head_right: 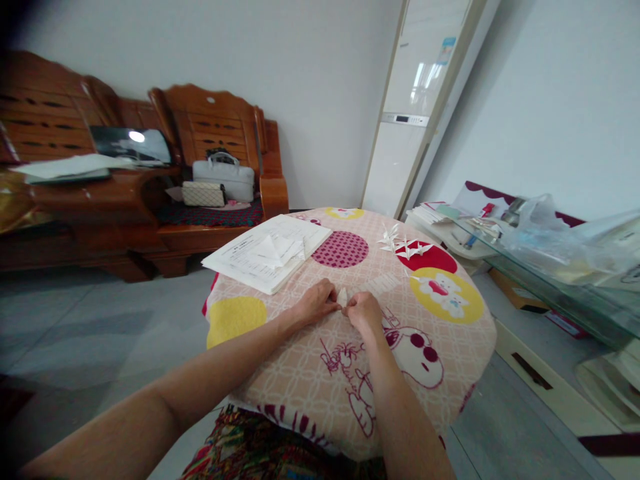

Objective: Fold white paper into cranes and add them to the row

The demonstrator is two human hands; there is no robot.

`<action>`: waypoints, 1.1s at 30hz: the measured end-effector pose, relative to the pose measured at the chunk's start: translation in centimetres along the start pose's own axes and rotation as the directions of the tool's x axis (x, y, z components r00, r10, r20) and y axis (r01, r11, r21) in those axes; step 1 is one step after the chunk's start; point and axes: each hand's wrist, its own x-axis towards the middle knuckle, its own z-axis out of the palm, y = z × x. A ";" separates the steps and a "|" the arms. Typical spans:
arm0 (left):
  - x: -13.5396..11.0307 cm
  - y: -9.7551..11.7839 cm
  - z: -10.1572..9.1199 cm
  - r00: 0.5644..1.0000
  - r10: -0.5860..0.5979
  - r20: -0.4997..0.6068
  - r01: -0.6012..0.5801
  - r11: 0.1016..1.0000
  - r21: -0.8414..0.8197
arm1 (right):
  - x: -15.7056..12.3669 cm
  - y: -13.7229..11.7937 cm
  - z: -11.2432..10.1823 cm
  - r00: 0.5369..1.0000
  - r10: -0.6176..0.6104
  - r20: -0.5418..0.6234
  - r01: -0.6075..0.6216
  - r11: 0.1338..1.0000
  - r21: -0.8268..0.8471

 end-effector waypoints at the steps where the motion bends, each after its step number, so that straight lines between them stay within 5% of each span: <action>1: -0.1 0.0 -0.1 1.000 -0.004 -0.008 0.004 1.000 -0.009 | 0.0 0.1 0.0 1.000 -0.002 0.000 0.002 1.000 0.007; 11: 0.1 0.6 -0.5 0.991 -0.131 0.017 0.132 0.982 -0.136 | -0.3 0.7 0.4 1.000 -0.025 -0.014 0.026 0.997 0.072; 18: -0.2 0.3 -0.7 0.993 -0.102 0.056 0.115 0.934 -0.337 | -1.0 1.2 -0.3 0.991 -0.099 0.089 0.058 0.921 0.386; 28: -0.6 0.8 -0.8 1.000 -0.017 0.004 0.012 0.570 -0.822 | -1.6 0.9 -0.3 0.987 -0.153 0.042 0.088 0.745 0.661; 33: -0.9 1.6 -0.7 0.992 0.013 -0.122 -0.110 0.540 -0.835 | -2.0 0.3 -0.4 0.990 -0.123 0.065 0.024 0.611 0.791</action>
